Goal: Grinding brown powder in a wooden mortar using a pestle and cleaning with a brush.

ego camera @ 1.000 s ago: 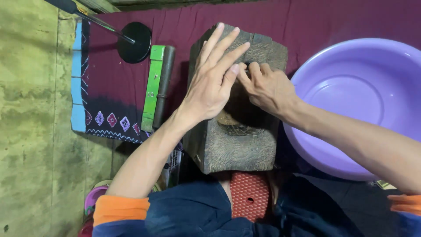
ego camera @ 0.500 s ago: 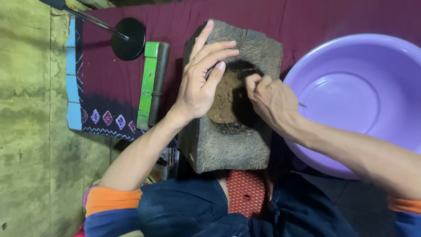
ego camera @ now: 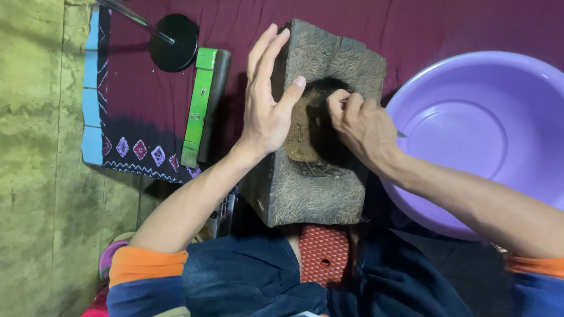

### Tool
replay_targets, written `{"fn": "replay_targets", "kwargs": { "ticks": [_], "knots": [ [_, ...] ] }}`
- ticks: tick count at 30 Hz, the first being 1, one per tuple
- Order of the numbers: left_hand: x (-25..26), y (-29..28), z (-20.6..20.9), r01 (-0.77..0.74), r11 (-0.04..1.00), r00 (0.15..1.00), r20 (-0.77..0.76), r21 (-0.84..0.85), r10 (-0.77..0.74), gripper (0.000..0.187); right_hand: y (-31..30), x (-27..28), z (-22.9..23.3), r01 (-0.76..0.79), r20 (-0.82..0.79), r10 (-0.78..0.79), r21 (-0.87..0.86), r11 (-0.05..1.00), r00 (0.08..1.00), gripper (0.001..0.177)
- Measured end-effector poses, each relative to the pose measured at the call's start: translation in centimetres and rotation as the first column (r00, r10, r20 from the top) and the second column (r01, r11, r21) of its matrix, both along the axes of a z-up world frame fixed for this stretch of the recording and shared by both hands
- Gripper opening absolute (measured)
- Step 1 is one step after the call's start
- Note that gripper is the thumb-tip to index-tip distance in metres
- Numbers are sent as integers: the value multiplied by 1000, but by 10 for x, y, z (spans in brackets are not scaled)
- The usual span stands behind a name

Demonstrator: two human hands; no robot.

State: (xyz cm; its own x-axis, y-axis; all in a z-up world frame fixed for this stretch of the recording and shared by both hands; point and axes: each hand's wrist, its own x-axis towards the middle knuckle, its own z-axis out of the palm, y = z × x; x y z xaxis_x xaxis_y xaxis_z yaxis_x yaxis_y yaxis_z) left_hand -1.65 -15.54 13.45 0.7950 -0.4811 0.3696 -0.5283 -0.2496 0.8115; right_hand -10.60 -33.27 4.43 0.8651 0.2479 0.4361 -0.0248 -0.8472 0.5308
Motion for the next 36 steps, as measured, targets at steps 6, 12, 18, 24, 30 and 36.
{"fn": "replay_targets", "kwargs": {
  "ticks": [6,12,18,24,30,36],
  "knots": [
    [4,2,-3,-13,993,998,-59,114,20,68,4,-17,14,55,-300,-4,160,986,954,23],
    [3,1,-2,2,996,997,-75,90,5,66,8,15,14,-109,2,109,95,990,994,18],
    [5,4,-1,-17,996,997,-78,91,24,66,2,-5,-3,24,-112,-25,-4,1000,993,22],
    [5,3,0,-35,995,998,-55,91,41,65,0,-24,11,51,-231,-35,63,997,972,20],
    [4,2,1,-43,995,998,-48,86,47,63,7,10,14,-74,-235,155,320,945,960,24],
    [2,0,0,-38,997,998,-54,62,42,62,4,13,-6,-41,-158,74,201,979,985,21]
  ]
}}
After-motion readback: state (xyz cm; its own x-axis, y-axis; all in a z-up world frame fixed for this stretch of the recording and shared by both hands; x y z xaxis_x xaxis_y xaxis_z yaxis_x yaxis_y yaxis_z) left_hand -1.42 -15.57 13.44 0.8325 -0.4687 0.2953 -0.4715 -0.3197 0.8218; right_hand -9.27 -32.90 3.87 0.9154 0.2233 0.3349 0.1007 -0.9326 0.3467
